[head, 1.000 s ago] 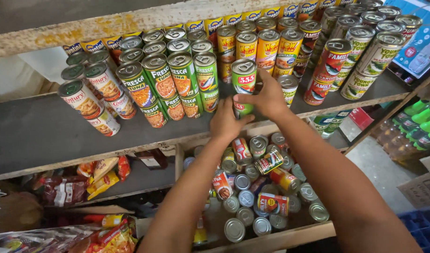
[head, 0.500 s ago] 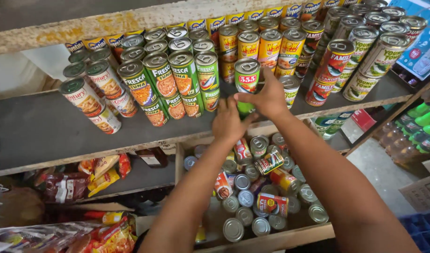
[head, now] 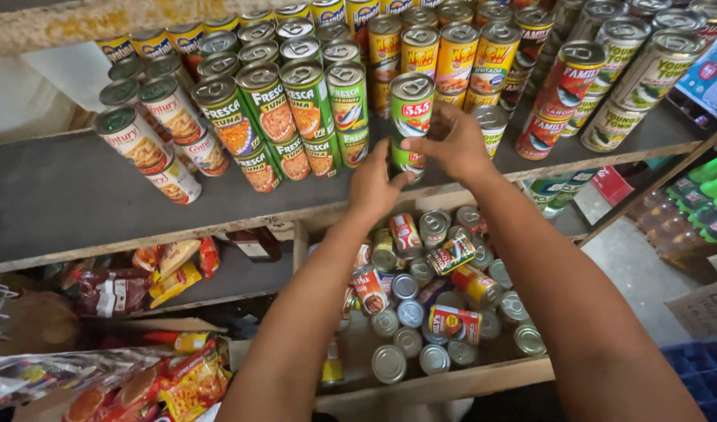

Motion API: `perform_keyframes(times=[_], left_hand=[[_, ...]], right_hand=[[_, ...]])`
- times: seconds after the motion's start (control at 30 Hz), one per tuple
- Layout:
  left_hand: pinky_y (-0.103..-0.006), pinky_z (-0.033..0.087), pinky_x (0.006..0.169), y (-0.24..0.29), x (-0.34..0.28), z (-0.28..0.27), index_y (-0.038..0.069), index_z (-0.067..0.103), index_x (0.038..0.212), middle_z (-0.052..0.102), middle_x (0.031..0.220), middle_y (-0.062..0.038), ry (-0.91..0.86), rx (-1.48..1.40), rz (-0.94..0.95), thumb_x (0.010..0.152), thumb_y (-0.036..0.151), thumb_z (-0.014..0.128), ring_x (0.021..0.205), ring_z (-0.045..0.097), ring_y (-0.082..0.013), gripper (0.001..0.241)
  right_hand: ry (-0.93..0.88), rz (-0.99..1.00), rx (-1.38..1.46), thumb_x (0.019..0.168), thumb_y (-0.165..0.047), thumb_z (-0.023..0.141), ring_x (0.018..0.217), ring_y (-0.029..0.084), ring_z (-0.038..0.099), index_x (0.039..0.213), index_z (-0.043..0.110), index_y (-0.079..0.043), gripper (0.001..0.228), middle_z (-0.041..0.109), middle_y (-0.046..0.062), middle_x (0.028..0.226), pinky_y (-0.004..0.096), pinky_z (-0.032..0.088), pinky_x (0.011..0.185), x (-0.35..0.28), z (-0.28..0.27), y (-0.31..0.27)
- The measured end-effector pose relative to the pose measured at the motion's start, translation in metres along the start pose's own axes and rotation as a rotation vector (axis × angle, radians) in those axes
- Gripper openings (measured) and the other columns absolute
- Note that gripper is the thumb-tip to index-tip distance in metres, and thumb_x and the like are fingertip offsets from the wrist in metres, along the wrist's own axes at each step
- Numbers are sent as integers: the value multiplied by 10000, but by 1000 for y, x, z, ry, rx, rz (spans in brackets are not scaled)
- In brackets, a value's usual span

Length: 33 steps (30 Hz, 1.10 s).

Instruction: Organizing and stocking canned food items on retail shelves from a cardboard box.

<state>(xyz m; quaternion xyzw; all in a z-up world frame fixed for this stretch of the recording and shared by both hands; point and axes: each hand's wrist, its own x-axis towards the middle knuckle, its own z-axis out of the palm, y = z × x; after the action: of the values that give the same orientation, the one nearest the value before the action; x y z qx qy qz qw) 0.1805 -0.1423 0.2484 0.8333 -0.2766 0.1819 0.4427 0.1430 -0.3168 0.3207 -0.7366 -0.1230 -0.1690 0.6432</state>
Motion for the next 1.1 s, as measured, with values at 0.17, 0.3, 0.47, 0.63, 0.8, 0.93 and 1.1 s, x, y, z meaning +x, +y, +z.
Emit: perform_keyframes(times=[0.17, 0.3, 0.47, 0.63, 0.8, 0.93, 1.1], left_hand=[[-490, 549, 843, -7, 6, -1, 66, 474, 1460, 714, 1105, -235, -44, 2, 0, 769, 292, 863, 1012, 694, -424, 824], [-484, 552, 842, -6, 3, -3, 111, 513, 1447, 729, 1076, -221, -49, 0, -56, 788, 282, 859, 993, 700, -416, 763], [-455, 560, 902, 8, -31, -22, 112, 566, 1383, 728, 1157, -170, 162, -14, 77, 847, 169, 765, 1050, 705, -382, 574], [-449, 548, 934, 25, -93, -76, 113, 661, 1206, 705, 1138, -138, 219, 18, 241, 924, 86, 697, 1072, 681, -379, 285], [-442, 559, 810, -14, -170, -104, 65, 681, 1088, 701, 1029, -145, -172, -58, 57, 966, 163, 674, 947, 696, -347, 157], [-471, 547, 785, -64, -244, -94, 98, 735, 959, 724, 952, -140, -493, 282, -144, 933, 263, 679, 904, 697, -353, 177], [-488, 512, 838, -82, -303, -75, 143, 790, 946, 740, 1040, -97, -873, 756, -2, 849, 237, 609, 1070, 644, -310, 226]], right_hand=[[-36, -45, 16, 839, -25, 846, 1174, 184, 686, 1383, 562, 52, 619, 708, 117, 1285, 360, 551, 1051, 1, 0, 8], [-28, -59, -17, 851, -33, 834, 1210, 189, 678, 1448, 525, 35, 676, 694, 120, 1334, 363, 546, 1073, -7, 1, 14], [134, -85, -257, 846, -50, 860, 1203, 197, 676, 1475, 520, -2, 717, 691, 122, 1307, 360, 560, 1039, -41, 10, 24], [378, -137, -471, 902, -63, 859, 1026, 190, 646, 1286, 614, 3, 461, 649, 123, 1164, 301, 530, 794, -124, 44, 16], [-85, 82, -415, 959, -140, 727, 939, 185, 706, 1116, 732, -71, 171, 725, 64, 1097, 347, 572, 752, -208, 77, 51], [-585, 343, -276, 909, -271, 741, 1064, 190, 752, 1291, 701, -122, 412, 778, 70, 1123, 369, 574, 914, -232, 92, 61], [-1051, 150, -179, 617, -320, 967, 1260, 311, 536, 1414, 523, -12, 963, 596, 172, 1361, 439, 406, 1027, -244, 98, 77]])
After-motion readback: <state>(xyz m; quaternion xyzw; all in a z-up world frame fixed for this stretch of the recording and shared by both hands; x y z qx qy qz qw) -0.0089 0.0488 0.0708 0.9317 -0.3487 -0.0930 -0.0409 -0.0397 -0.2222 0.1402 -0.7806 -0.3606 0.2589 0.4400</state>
